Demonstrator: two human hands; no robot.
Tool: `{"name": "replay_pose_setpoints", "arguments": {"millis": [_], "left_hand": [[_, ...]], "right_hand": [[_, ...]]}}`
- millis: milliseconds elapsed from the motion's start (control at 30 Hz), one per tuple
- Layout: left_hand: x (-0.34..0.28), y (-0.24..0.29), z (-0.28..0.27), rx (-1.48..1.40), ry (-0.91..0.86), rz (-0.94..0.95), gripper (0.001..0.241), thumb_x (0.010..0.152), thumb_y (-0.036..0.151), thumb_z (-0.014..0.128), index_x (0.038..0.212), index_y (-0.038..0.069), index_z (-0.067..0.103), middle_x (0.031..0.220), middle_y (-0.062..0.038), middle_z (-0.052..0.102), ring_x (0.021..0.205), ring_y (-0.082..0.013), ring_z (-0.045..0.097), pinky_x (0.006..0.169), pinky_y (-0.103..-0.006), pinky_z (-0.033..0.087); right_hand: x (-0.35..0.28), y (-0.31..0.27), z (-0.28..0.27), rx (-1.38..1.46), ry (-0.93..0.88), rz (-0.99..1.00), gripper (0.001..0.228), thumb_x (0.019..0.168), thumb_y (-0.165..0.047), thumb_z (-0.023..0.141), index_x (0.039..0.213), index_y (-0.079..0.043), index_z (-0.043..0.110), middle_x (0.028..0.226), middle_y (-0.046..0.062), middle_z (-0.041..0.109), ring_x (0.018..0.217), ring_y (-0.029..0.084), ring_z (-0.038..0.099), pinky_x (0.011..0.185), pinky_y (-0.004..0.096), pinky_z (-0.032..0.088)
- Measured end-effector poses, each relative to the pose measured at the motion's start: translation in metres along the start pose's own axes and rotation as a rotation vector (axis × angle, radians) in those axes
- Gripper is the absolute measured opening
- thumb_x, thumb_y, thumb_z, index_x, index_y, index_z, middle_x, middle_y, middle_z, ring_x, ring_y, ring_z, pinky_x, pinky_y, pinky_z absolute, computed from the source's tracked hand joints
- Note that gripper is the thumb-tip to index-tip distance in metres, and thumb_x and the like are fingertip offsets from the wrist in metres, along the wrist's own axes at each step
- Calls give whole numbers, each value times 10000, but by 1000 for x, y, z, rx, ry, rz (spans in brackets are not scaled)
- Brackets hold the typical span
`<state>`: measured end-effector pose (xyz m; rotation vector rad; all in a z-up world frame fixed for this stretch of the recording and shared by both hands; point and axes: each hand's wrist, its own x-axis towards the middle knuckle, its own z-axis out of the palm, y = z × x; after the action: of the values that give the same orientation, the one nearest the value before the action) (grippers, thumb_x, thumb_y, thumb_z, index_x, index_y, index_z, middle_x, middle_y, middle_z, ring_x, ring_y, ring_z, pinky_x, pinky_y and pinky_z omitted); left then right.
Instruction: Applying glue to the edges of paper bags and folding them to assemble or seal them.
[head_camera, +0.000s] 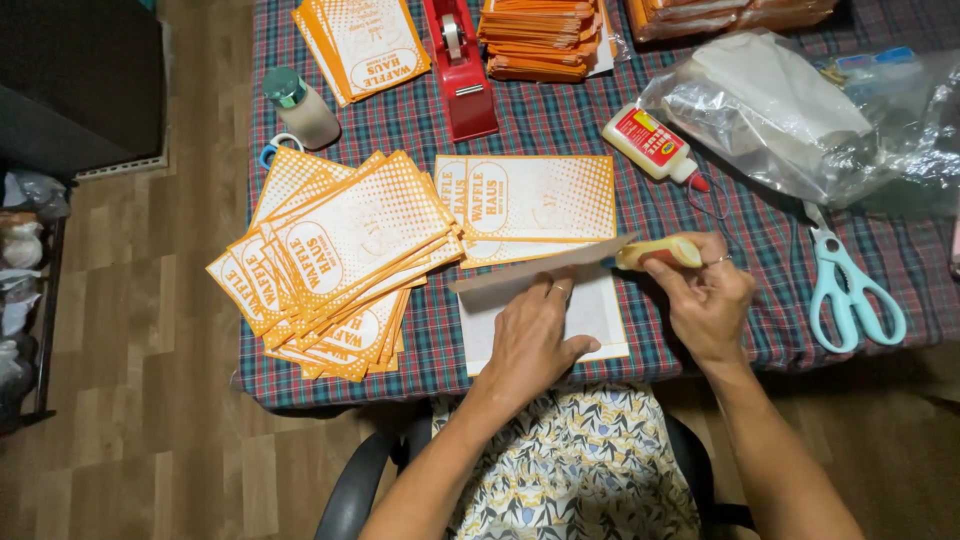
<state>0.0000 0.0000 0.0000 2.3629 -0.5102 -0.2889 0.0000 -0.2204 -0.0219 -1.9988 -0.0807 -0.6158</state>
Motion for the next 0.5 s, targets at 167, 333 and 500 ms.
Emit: {"name": "replay_pose_setpoints", "arguments": {"millis": [167, 333, 500], "left_hand": [[-2, 13, -17, -7, 37, 42, 806, 706, 234, 904, 1359, -99, 568, 1036, -227, 642, 968, -406, 689, 814, -555, 577], [-2, 15, -18, -2, 41, 40, 815, 694, 230, 915, 1354, -103, 573, 1014, -224, 642, 945, -396, 689, 792, -554, 582], [1, 2, -1, -16, 46, 39, 821, 691, 212, 921, 1356, -111, 562, 1005, -239, 640, 934, -406, 687, 775, -562, 579]], "right_hand": [[-8, 1, -5, 36, -23, 18, 217, 910, 83, 794, 1095, 68, 682, 845, 214, 742, 794, 200, 702, 680, 326, 558], [-24, -9, -24, -35, -107, 108, 214, 858, 17, 825, 1046, -7, 728, 720, 145, 718, 633, 103, 572, 556, 254, 475], [-41, -10, -43, -77, -168, 171, 229, 777, -43, 865, 979, -85, 767, 538, 66, 625, 460, 60, 448, 448, 209, 392]]}}
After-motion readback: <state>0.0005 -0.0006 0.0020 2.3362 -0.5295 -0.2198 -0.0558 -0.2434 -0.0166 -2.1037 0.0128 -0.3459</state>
